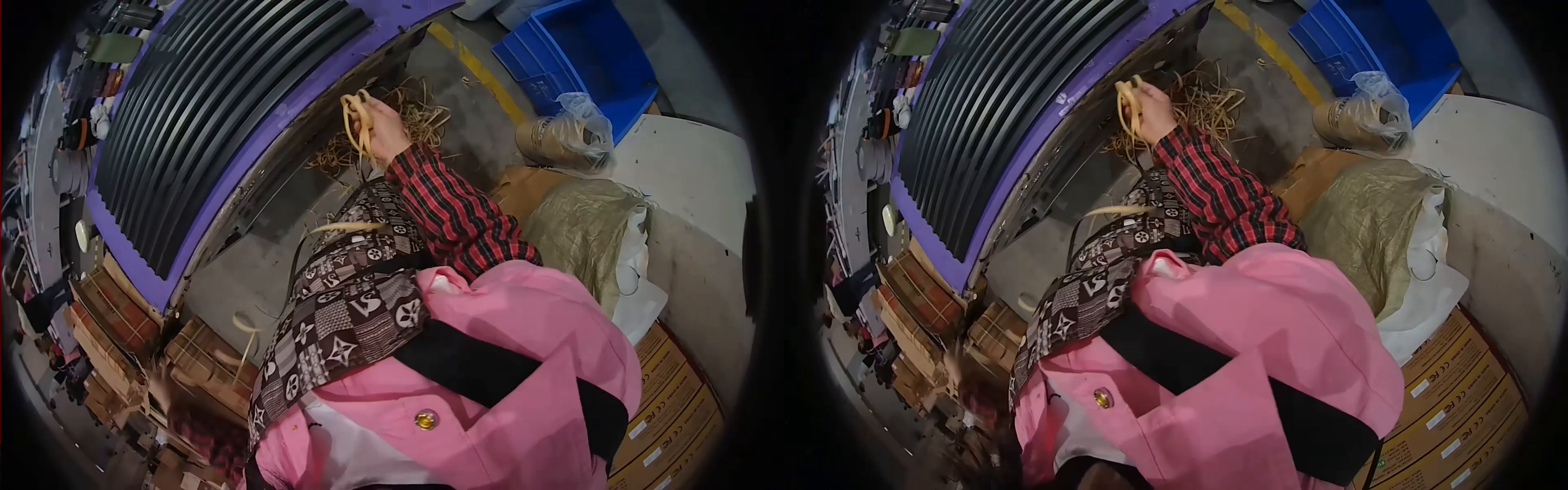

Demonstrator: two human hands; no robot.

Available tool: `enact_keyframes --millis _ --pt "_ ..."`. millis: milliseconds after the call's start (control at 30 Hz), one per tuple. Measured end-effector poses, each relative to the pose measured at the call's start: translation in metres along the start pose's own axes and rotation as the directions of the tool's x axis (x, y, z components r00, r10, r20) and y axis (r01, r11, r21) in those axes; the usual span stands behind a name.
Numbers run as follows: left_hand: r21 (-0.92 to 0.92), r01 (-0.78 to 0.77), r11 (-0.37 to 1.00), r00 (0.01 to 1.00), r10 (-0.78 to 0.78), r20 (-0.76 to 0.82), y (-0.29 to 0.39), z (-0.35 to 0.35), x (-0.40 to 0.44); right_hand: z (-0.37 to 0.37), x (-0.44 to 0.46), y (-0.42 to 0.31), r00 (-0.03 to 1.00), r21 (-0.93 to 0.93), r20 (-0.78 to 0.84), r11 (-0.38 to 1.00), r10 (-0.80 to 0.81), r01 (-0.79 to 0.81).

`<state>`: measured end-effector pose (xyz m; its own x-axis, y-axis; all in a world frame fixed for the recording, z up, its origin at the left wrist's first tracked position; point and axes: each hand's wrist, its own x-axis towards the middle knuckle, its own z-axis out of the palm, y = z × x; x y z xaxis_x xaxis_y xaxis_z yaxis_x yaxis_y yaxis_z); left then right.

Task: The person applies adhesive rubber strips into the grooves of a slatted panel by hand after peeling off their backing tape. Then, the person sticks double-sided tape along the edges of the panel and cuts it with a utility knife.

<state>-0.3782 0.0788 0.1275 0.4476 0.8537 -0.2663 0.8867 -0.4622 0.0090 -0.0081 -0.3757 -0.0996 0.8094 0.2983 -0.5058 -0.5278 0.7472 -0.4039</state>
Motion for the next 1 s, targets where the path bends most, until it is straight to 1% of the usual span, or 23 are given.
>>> enact_keyframes --millis 33,67,100,133,200,267,300,333,367,400,467,500,533,600,667,733,767,833,867,900,933,967,1000 --pt "-0.27 -0.113 0.956 0.988 0.137 0.072 0.082 0.026 -0.001 0.017 -0.007 0.004 0.993 -0.084 0.118 0.996 -0.008 0.018" --pt "-0.481 -0.171 0.86 0.955 0.264 0.134 0.164 0.047 -0.009 0.033 -0.017 0.014 0.984 -0.243 0.156 0.963 -0.083 0.119" --pt "-0.632 -0.166 0.757 0.913 0.361 0.192 0.244 0.068 -0.021 0.047 -0.03 0.024 0.968 -0.392 0.202 0.894 -0.146 0.217" --pt "-0.757 -0.221 0.614 0.838 0.517 0.174 0.304 0.092 -0.029 0.055 -0.044 0.029 0.95 -0.413 0.282 0.877 -0.133 0.245" --pt "-0.777 -0.349 0.524 0.696 0.7 0.16 0.396 0.109 -0.048 0.072 -0.07 0.03 0.901 -0.445 0.419 0.839 -0.112 0.312" --pt "-0.694 -0.311 0.65 0.443 0.745 0.499 0.447 0.1 -0.063 0.071 -0.083 0.033 0.886 -0.719 0.456 0.551 -0.087 0.424" --pt "-0.7 -0.271 0.661 0.32 0.748 0.582 0.453 0.112 -0.058 0.071 -0.091 0.032 0.844 -0.699 0.515 0.495 -0.153 0.516" --pt "-0.698 -0.23 0.678 0.185 0.734 0.653 0.455 0.124 -0.055 0.067 -0.09 0.033 0.85 -0.7 0.502 0.503 -0.158 0.507" --pt "-0.717 -0.105 0.689 0.225 0.719 0.658 0.457 0.126 -0.064 0.062 -0.092 0.034 0.842 -0.723 0.532 0.467 -0.094 0.509" --pt "-0.701 -0.109 0.705 0.212 0.705 0.677 0.455 0.127 -0.067 0.058 -0.094 0.034 0.832 -0.743 0.554 0.433 -0.03 0.511" --pt "-0.761 -0.083 0.644 0.363 0.731 0.578 0.45 0.122 -0.064 0.047 -0.093 0.033 0.819 -0.748 0.574 0.389 -0.028 0.538" --pt "-0.762 -0.142 0.632 0.383 0.745 0.546 0.445 0.123 -0.057 0.04 -0.091 0.031 0.815 -0.742 0.578 0.39 -0.04 0.545" --pt "-0.757 -0.146 0.637 0.38 0.743 0.551 0.441 0.12 -0.054 0.03 -0.091 0.024 0.889 -0.778 0.456 0.463 -0.048 0.424" --pt "-0.768 -0.168 0.618 0.471 0.734 0.489 0.429 0.112 -0.056 -0.002 -0.07 0.021 0.957 -0.866 0.239 0.409 -0.165 0.287" --pt "-0.765 -0.176 0.62 0.491 0.729 0.478 0.42 0.102 -0.061 -0.022 -0.05 0.017 0.877 -0.937 0.228 0.148 -0.423 0.315" --pt "-0.769 -0.188 0.611 0.477 0.741 0.472 0.409 0.095 -0.062 -0.02 -0.033 0.013 0.818 -0.924 0.344 -0.015 -0.461 0.381" --pt "-0.77 -0.185 0.611 0.493 0.735 0.465 0.405 0.092 -0.063 -0.017 -0.026 0.017 0.806 -0.916 0.379 -0.06 -0.454 0.397" --pt "-0.791 -0.162 0.59 0.517 0.733 0.441 0.397 0.085 -0.069 -0.022 -0.014 0.026 0.817 -0.832 0.551 -0.183 -0.171 0.523" --pt "-0.791 -0.158 0.591 0.531 0.727 0.436 0.39 0.083 -0.069 -0.02 -0.011 0.027 0.868 -0.868 0.494 -0.072 -0.04 0.491" --pt "-0.778 -0.191 0.599 0.565 0.715 0.412 0.383 0.079 -0.067 -0.022 -0.012 0.024 0.863 -0.862 0.505 -0.073 -0.027 0.502" --pt "-0.765 -0.221 0.605 0.6 0.703 0.383 0.376 0.076 -0.062 -0.026 -0.012 0.017 0.883 -0.883 0.468 -0.015 0.027 0.469" --pt "-0.698 -0.372 0.612 0.623 0.722 0.301 0.356 0.079 -0.043 -0.028 -0.015 0.007 0.9 -0.904 0.427 0.037 0.089 0.425" --pt "-0.624 -0.419 0.659 0.705 0.67 0.234 0.341 0.075 -0.033 -0.036 -0.014 -0.004 0.911 -0.908 0.4 0.181 0.102 0.378"
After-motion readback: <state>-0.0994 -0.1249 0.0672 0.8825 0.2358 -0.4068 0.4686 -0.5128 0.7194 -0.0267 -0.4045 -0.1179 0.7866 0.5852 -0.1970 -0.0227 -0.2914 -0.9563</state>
